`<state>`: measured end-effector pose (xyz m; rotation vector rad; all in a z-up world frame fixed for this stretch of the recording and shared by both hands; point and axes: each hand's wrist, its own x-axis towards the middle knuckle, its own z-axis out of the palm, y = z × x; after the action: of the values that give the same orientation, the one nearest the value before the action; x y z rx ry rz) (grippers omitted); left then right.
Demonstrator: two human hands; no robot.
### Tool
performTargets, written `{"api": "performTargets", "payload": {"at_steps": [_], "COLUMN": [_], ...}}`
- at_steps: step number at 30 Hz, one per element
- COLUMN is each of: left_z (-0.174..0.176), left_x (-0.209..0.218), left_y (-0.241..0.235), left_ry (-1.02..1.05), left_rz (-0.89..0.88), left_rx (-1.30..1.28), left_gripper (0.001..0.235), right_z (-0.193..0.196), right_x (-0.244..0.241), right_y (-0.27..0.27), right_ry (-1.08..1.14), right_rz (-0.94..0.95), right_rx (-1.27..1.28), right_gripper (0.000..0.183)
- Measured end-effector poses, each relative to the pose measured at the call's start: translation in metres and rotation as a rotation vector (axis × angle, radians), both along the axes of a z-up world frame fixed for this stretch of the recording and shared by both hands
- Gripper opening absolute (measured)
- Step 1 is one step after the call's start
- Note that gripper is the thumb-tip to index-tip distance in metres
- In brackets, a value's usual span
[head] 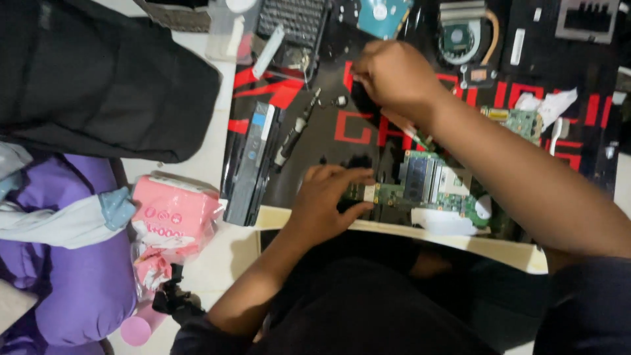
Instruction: The person wipes a laptop motherboard with a white cloth, then uses a toothbrush to scrub the same board. They also wipe a small circuit board and handle a ribbon cable, placing items back on the table.
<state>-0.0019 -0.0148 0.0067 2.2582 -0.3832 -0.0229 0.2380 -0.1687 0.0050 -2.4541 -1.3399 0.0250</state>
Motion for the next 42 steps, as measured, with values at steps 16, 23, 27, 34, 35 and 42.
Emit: {"api": "performTargets", "payload": {"at_steps": [16,23,27,34,35,42], "left_z": [0.005,0.007,0.004,0.006,0.005,0.007], "left_x": [-0.005,-0.006,-0.007,-0.007,-0.007,-0.006], "left_y": [-0.006,-0.005,-0.005,-0.006,-0.006,-0.004], "left_ry": [-0.143,-0.188,-0.228,-0.215,-0.212,-0.196], "left_rz": [0.082,0.067,0.086,0.086,0.087,0.072], "left_rx": [-0.004,0.004,0.02,-0.044,-0.056,-0.066], "left_gripper": [0.043,0.045,0.047,0.046,0.046,0.046], "right_z": [0.03,0.003,0.01,0.019,0.02,0.021], "right_x": [-0.163,-0.182,-0.186,-0.19,-0.191,-0.19], "right_y": [-0.071,-0.073,-0.069,-0.066,-0.065,-0.064], "right_ry": [0.166,-0.051,-0.045,-0.043,-0.045,-0.031], "right_rz": [-0.25,-0.208,-0.207,-0.226,-0.233,-0.226], "right_rx": [0.294,0.324,0.29,0.347,0.346,0.399], "right_gripper": [0.007,0.008,0.003,0.007,0.009,0.011]}}
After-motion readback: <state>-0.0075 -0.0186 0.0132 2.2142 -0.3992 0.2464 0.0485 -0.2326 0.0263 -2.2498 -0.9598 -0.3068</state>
